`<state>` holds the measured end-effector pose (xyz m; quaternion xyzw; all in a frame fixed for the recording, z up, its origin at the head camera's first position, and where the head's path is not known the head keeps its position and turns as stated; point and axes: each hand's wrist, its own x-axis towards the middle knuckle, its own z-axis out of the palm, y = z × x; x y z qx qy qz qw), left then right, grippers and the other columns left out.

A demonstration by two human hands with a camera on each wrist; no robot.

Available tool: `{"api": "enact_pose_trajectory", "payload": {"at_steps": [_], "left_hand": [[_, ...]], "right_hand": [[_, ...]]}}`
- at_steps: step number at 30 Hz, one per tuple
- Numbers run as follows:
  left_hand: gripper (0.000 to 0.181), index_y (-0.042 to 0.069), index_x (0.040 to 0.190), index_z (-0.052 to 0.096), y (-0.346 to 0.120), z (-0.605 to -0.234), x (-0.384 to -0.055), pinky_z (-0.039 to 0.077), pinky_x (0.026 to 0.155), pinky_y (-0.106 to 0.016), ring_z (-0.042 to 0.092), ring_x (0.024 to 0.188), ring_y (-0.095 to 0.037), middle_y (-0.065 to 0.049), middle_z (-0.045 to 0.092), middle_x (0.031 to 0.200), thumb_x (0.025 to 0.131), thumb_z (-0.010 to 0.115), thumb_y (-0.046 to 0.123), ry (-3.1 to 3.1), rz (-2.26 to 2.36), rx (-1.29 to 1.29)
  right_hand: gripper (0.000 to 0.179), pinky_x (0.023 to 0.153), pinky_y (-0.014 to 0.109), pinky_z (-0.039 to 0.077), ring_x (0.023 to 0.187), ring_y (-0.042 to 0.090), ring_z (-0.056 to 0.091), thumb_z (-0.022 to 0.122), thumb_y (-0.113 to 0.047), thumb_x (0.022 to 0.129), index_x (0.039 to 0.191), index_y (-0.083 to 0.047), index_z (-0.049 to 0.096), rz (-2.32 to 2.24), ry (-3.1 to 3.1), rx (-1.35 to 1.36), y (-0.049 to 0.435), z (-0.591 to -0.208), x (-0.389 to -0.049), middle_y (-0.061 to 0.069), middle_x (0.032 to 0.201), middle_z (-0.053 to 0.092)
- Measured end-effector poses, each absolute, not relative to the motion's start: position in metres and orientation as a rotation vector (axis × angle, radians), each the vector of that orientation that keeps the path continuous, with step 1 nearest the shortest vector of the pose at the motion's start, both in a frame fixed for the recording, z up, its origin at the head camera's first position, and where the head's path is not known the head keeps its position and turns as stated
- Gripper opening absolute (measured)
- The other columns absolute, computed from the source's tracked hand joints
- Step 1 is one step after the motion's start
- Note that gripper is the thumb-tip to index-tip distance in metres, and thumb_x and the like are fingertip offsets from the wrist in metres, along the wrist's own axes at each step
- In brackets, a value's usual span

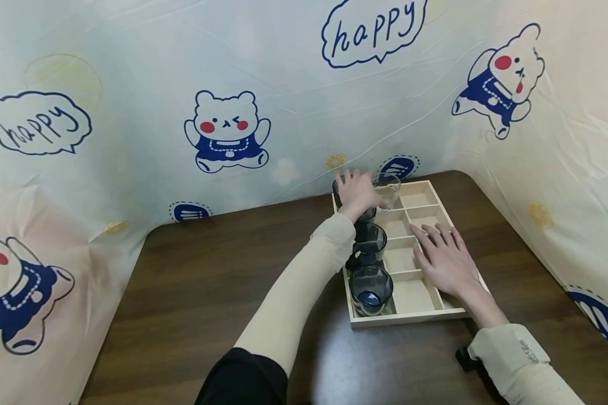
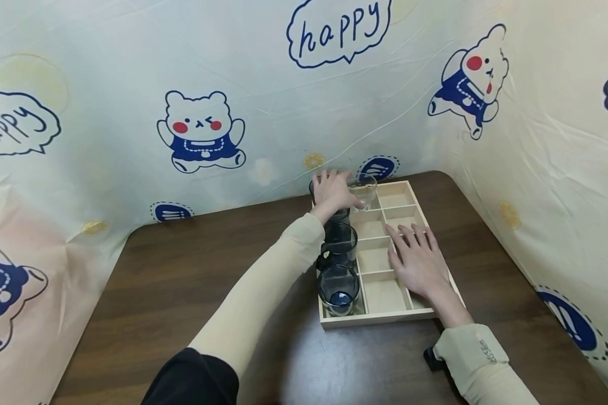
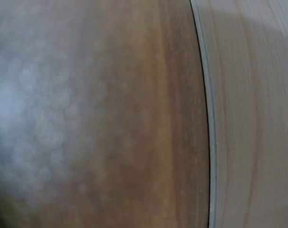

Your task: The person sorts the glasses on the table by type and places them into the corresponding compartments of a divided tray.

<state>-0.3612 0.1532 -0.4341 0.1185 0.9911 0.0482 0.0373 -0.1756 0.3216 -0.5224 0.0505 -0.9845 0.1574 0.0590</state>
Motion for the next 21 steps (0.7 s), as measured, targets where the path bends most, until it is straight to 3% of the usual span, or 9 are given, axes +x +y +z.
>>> {"api": "enact_pose_trajectory", "payload": {"at_steps": [7,11,14,17,21], "left_hand": [[0.094,0.042,0.166,0.046,0.154,-0.432,-0.36,0.013,0.14,-0.055,0.028,0.168,-0.029,0.0,0.045,0.173,0.085,0.086,0.068,3.025,0.144,0.35],[0.061,0.036,0.142,0.071,0.153,-0.428,-0.358,0.012,0.14,-0.055,0.028,0.167,-0.028,0.002,0.048,0.17,0.088,0.088,0.059,3.019,0.167,0.355],[0.04,0.031,0.122,0.078,0.151,-0.426,-0.357,0.01,0.141,-0.055,0.027,0.167,-0.029,0.0,0.047,0.17,0.091,0.087,0.056,3.023,0.203,0.385],[0.059,0.03,0.142,0.071,0.147,-0.426,-0.355,0.009,0.141,-0.057,0.023,0.17,-0.031,-0.002,0.039,0.177,0.093,0.083,0.06,3.022,0.24,0.434],[0.093,0.031,0.172,0.038,0.133,-0.427,-0.353,0.008,0.14,-0.061,0.013,0.173,-0.036,-0.01,0.024,0.184,0.096,0.073,0.07,3.003,0.37,0.567]], "right_hand": [[0.061,0.134,0.072,0.01,0.162,0.054,0.026,0.045,-0.038,0.116,0.172,-0.016,0.036,0.45,-2.984,0.158,0.321,-0.52,-0.175,0.025,0.17,0.041],[0.06,0.134,0.072,0.01,0.162,0.054,0.025,0.046,-0.038,0.116,0.171,-0.016,0.037,0.459,-2.98,0.159,0.322,-0.518,-0.174,0.025,0.17,0.041],[0.06,0.133,0.072,0.01,0.161,0.054,0.026,0.046,-0.037,0.116,0.171,-0.017,0.037,0.462,-2.972,0.16,0.323,-0.518,-0.174,0.025,0.17,0.042],[0.06,0.133,0.072,0.011,0.161,0.054,0.027,0.046,-0.037,0.116,0.172,-0.017,0.037,0.465,-2.973,0.157,0.323,-0.519,-0.174,0.025,0.17,0.042],[0.061,0.134,0.073,0.009,0.162,0.055,0.025,0.045,-0.037,0.116,0.172,-0.016,0.035,0.473,-3.001,0.151,0.32,-0.52,-0.174,0.025,0.171,0.04]]}}
